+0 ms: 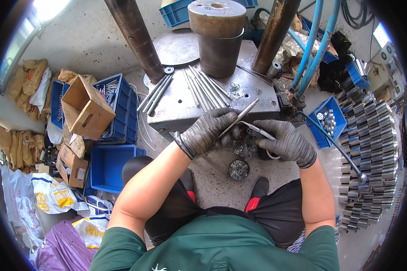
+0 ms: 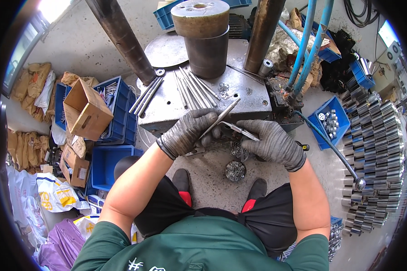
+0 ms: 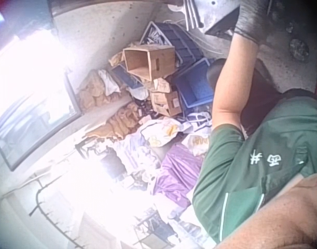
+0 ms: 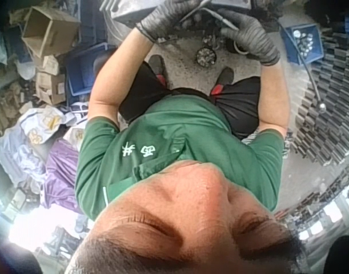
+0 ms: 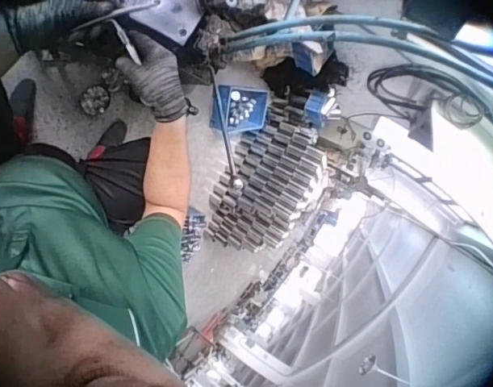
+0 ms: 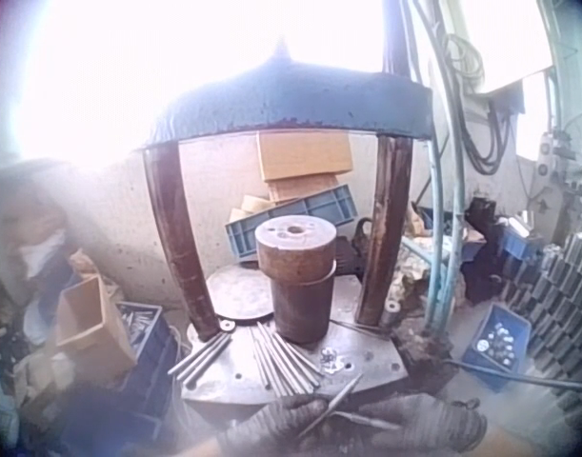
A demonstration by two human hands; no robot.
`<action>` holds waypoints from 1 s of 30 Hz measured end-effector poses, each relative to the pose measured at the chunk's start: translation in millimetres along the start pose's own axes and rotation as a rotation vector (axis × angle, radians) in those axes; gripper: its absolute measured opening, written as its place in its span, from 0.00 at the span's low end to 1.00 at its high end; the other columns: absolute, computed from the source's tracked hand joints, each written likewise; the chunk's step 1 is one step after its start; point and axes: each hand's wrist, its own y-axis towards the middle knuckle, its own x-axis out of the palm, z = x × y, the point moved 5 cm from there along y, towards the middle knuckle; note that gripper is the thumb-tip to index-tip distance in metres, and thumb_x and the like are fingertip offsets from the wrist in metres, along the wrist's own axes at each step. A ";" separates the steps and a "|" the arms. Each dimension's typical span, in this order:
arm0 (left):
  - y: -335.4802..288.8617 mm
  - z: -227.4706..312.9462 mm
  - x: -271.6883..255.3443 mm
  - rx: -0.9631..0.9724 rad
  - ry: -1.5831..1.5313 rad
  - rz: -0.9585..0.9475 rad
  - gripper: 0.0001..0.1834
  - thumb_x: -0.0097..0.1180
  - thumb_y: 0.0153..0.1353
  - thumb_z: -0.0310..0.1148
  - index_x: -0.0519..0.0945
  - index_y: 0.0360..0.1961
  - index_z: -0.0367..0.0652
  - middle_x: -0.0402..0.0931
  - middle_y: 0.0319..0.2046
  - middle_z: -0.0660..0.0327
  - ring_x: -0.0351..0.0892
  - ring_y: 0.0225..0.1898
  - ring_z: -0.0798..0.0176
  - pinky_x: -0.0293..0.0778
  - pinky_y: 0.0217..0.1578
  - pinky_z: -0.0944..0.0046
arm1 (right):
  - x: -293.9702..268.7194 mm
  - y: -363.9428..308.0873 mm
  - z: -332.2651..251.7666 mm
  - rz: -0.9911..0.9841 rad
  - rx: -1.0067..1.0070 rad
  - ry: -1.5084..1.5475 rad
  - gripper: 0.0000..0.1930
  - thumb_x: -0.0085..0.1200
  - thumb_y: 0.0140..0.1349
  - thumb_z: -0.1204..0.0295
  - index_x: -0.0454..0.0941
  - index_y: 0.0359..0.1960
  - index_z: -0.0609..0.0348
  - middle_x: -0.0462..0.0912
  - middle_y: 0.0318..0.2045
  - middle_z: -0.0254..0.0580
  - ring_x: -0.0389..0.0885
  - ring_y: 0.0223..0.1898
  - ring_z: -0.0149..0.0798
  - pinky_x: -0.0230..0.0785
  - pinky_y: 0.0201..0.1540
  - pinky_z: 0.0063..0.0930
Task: The person takes a bag of metal rods from a larger sack and moves to a workstation. They sit down and begin handling the rods, picking them up one by one and cleaning each end using a handheld scouring pad.
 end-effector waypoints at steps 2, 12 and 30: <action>-0.7 2.4 0.8 -0.001 -0.006 0.023 0.20 0.58 0.72 0.46 0.79 0.52 0.39 0.81 0.29 0.63 0.76 0.18 0.76 0.70 0.14 0.78 | 5.0 -4.4 7.4 -0.082 0.136 0.258 0.29 0.65 0.59 0.72 0.75 0.63 0.64 0.86 0.46 0.47 0.88 0.46 0.42 0.80 0.48 0.33; -3.2 23.1 -21.7 0.063 0.402 0.215 0.18 0.62 0.68 0.37 0.81 0.53 0.35 0.79 0.29 0.66 0.75 0.27 0.76 0.73 0.29 0.73 | 2.2 -1.6 15.8 0.094 0.104 0.306 0.34 0.59 0.57 0.75 0.70 0.68 0.62 0.79 0.38 0.34 0.78 0.38 0.30 0.75 0.46 0.27; -28.5 76.4 -141.3 0.138 1.871 0.917 0.11 0.62 0.60 0.31 0.89 0.43 0.47 0.80 0.51 0.49 0.81 0.53 0.47 0.77 0.57 0.53 | -13.5 16.7 29.0 0.399 -0.016 -0.413 0.21 0.55 0.50 0.80 0.75 0.49 0.67 0.80 0.36 0.61 0.81 0.39 0.59 0.75 0.46 0.46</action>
